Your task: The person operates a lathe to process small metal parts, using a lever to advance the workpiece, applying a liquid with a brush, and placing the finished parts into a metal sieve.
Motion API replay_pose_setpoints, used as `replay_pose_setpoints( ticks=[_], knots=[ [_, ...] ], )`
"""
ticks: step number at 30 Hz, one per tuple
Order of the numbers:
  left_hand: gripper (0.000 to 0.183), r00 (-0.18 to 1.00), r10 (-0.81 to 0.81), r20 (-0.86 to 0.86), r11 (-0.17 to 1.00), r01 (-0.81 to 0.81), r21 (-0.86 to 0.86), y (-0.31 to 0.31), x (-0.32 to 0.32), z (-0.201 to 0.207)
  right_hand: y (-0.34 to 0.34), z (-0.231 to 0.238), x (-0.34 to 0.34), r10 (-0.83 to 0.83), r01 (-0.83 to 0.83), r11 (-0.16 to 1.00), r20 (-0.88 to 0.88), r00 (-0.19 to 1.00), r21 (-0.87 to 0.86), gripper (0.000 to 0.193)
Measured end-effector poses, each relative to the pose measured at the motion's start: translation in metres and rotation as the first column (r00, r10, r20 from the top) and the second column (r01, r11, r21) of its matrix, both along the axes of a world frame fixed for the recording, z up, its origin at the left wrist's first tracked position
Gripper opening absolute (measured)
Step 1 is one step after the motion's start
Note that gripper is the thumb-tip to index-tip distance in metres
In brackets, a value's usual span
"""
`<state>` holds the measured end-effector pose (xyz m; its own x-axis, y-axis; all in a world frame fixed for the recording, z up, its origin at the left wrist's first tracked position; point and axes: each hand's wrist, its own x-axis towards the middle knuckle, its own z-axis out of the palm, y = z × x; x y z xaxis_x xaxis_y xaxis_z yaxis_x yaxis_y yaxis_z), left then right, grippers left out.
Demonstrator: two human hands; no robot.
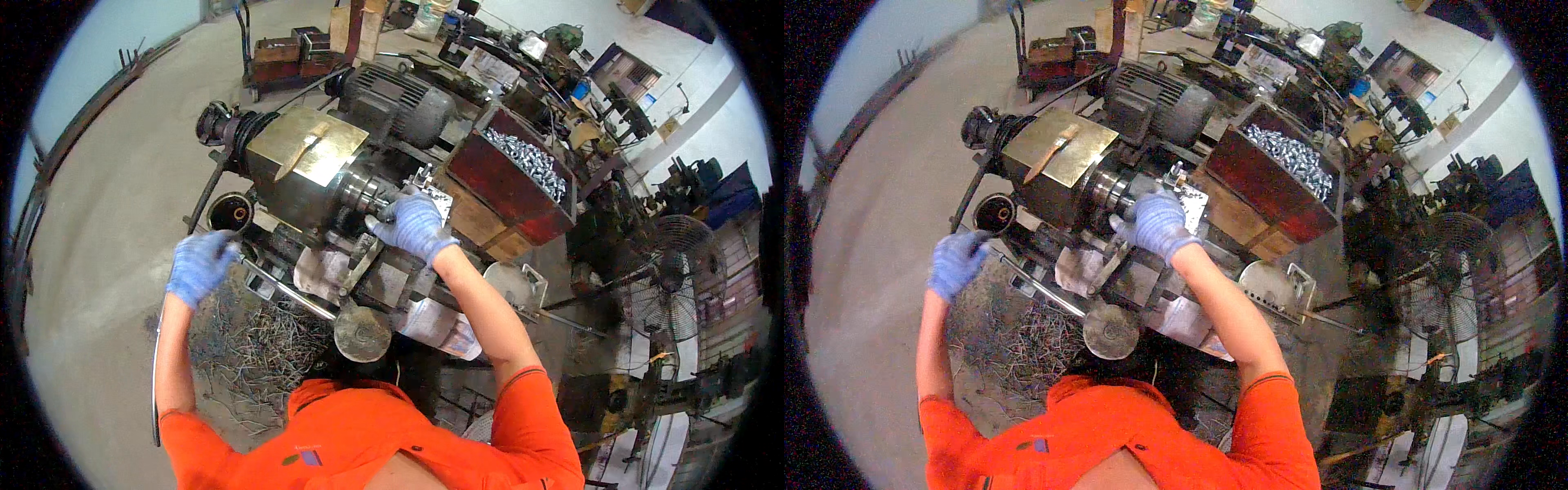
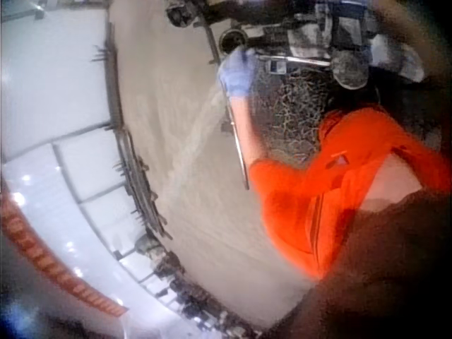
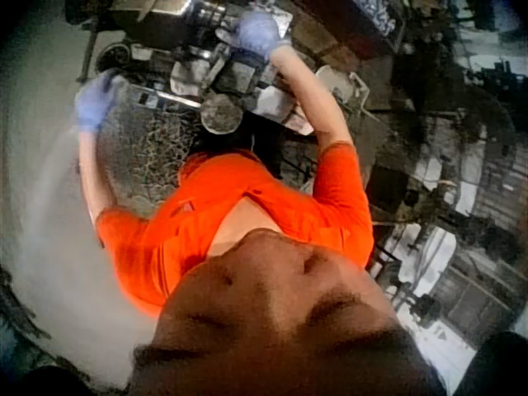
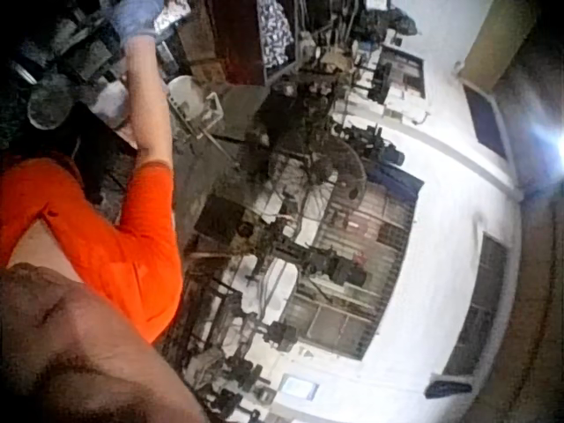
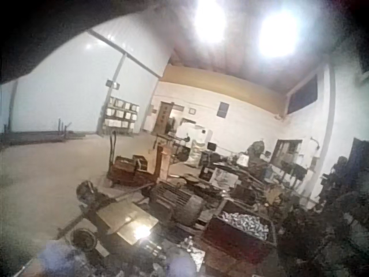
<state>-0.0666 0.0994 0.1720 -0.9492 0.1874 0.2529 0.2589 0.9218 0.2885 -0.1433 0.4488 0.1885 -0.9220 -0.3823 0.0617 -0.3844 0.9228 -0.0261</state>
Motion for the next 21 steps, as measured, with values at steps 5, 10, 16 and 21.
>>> replay_pose_setpoints(
  ticks=[5, 10, 16, 21],
  knots=[
    [0.026, 0.940, 0.340, 0.001, 0.922, -0.333, -0.195, -0.111, 0.035, -0.034, -0.004, -0.024, -0.033, -0.126, 0.125, 0.992, 0.113, 0.986, 0.013, 0.056],
    [0.034, 0.856, 0.484, 0.183, 0.871, -0.449, -0.199, -0.144, 0.073, -0.062, -0.009, -0.030, -0.040, -0.095, 0.098, 0.993, 0.044, 0.994, -0.071, 0.057],
    [0.041, 0.813, 0.499, 0.299, 0.866, -0.476, -0.151, -0.121, 0.082, -0.064, -0.015, -0.017, -0.040, -0.055, 0.061, 0.998, 0.208, 0.977, -0.026, 0.048],
    [0.038, 0.791, 0.549, 0.270, 0.835, -0.506, -0.216, -0.122, 0.098, -0.068, -0.020, -0.019, -0.051, -0.019, 0.017, 1.000, 0.191, 0.981, 0.012, 0.046]
  ],
)
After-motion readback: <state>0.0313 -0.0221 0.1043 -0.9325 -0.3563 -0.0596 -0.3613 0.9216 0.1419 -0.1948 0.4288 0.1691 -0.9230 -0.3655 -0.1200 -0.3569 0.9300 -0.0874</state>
